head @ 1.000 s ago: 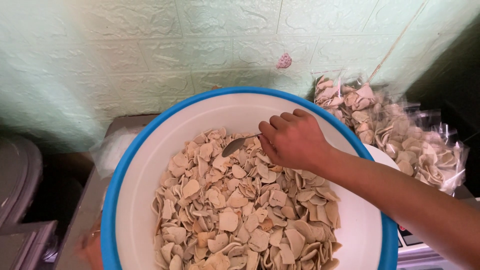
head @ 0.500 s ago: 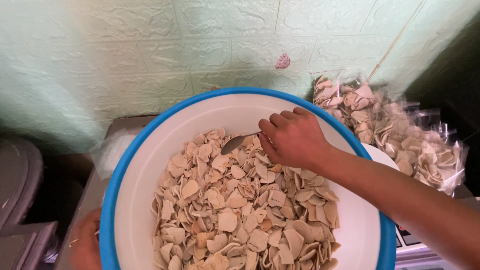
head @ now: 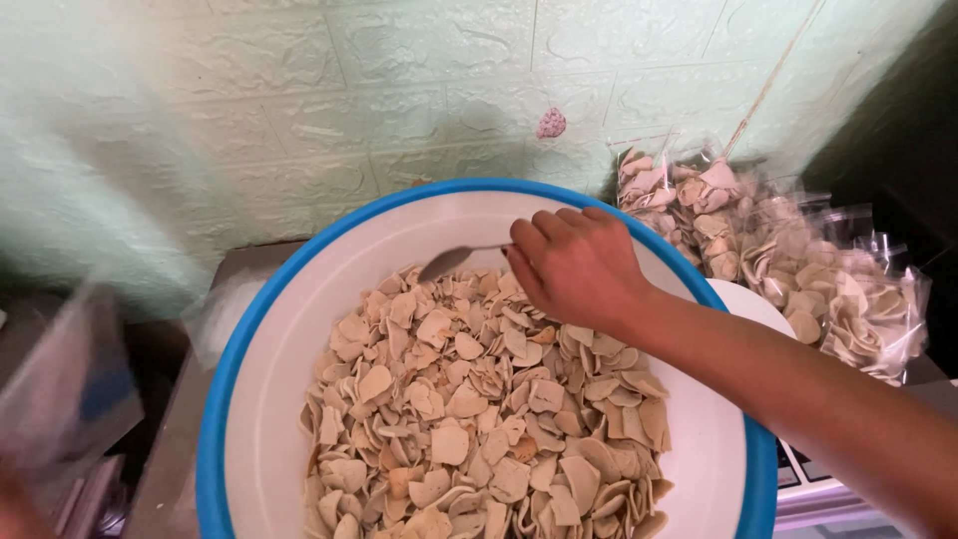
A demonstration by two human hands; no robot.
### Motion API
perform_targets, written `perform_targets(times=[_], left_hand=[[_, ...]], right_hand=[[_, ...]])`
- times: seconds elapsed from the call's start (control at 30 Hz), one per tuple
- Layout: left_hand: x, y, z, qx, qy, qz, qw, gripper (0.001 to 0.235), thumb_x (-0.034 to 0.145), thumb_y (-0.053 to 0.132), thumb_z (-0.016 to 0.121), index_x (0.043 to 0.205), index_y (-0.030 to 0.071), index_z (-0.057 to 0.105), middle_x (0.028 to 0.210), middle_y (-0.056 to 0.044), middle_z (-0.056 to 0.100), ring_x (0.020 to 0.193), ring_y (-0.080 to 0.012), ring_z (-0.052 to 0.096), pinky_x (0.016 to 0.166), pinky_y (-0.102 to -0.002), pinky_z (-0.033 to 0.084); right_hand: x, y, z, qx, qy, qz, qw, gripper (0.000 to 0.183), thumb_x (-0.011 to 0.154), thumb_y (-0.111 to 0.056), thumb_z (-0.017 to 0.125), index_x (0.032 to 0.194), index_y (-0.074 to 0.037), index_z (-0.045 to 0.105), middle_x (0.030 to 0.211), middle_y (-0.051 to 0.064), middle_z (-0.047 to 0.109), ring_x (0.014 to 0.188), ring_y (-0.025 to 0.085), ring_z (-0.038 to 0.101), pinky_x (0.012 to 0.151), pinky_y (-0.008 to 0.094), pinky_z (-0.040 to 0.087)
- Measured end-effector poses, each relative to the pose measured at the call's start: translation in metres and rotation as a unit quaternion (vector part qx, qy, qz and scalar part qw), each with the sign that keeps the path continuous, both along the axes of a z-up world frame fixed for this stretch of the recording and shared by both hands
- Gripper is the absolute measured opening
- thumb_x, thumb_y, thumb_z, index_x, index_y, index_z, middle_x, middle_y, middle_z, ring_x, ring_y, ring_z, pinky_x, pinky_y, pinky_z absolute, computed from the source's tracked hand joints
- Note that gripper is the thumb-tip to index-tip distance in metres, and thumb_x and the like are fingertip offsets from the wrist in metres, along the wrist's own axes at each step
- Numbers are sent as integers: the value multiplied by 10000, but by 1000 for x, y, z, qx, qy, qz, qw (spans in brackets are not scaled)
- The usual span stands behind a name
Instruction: Packing chips into small plastic bags using a spoon and weighing them on a scale.
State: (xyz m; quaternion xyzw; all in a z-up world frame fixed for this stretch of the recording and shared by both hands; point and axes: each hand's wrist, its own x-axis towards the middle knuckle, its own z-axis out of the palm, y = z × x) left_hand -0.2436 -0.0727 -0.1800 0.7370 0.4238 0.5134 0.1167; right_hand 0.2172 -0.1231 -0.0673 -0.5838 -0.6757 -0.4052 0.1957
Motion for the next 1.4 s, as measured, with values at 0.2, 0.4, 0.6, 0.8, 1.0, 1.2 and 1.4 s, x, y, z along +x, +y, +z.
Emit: perform_targets(times=[0.2, 0.4, 0.6, 0.8, 1.0, 1.2, 1.4], left_hand=[[136, 29, 169, -30, 90, -150, 984, 238, 797, 71, 842, 1011, 129, 753, 871, -58, 790, 875, -288, 765, 835, -413, 578], [246, 59, 153, -156, 216, -310, 912, 338, 728, 172, 864, 1026, 186, 704, 844, -39, 800, 845, -253, 789, 776, -389, 601], [283, 62, 127, -162, 280, -370, 871, 293, 803, 160, 781, 1065, 203, 657, 853, 9, 794, 867, -238, 774, 771, -411, 590], [266, 60, 157, -133, 309, -387, 859, 174, 867, 81, 704, 1036, 121, 692, 872, -94, 797, 883, -345, 755, 782, -460, 601], [257, 60, 159, -106, 302, -381, 867, 233, 893, 135, 724, 1120, 118, 673, 915, -140, 781, 942, -388, 741, 812, -477, 600], [253, 57, 164, -141, 262, -383, 875, 286, 901, 52, 691, 1182, 104, 692, 914, -167, 780, 911, -401, 748, 782, -449, 600], [252, 56, 162, -184, 247, -410, 859, 312, 910, -39, 599, 1181, 79, 700, 885, -188, 785, 927, -429, 744, 799, -465, 600]], right_hand=[[5, -1, 2, 15, 95, -74, 993, 181, 1053, -320, 526, 981, -165, 586, 682, 18, 506, 597, 264, 637, 558, 401, 524], [12, -1, 8, -56, 327, 30, 943, 232, 1089, -302, 479, 1057, -74, 508, 651, 143, 513, 609, 438, 613, 570, 525, 483], [16, -5, 10, -145, 409, 175, 884, 231, 1017, -331, 537, 1037, -104, 571, 552, 60, 456, 504, 270, 545, 565, 372, 481], [5, -4, 20, -192, 379, 233, 875, 286, 830, -286, 798, 986, -97, 652, 555, 21, 416, 459, 201, 514, 548, 305, 492], [-4, -5, 21, -199, 352, 200, 893, 50, 929, -116, 670, 945, -69, 676, 506, 54, 418, 444, 257, 536, 524, 342, 498], [-2, -7, 19, -205, 360, 193, 890, 49, 949, -124, 648, 966, -78, 653, 489, 59, 427, 442, 250, 524, 520, 338, 500], [-1, -9, 21, -218, 357, 185, 889, 52, 968, -122, 619, 957, -80, 647, 513, 113, 513, 460, 298, 569, 516, 367, 504]])
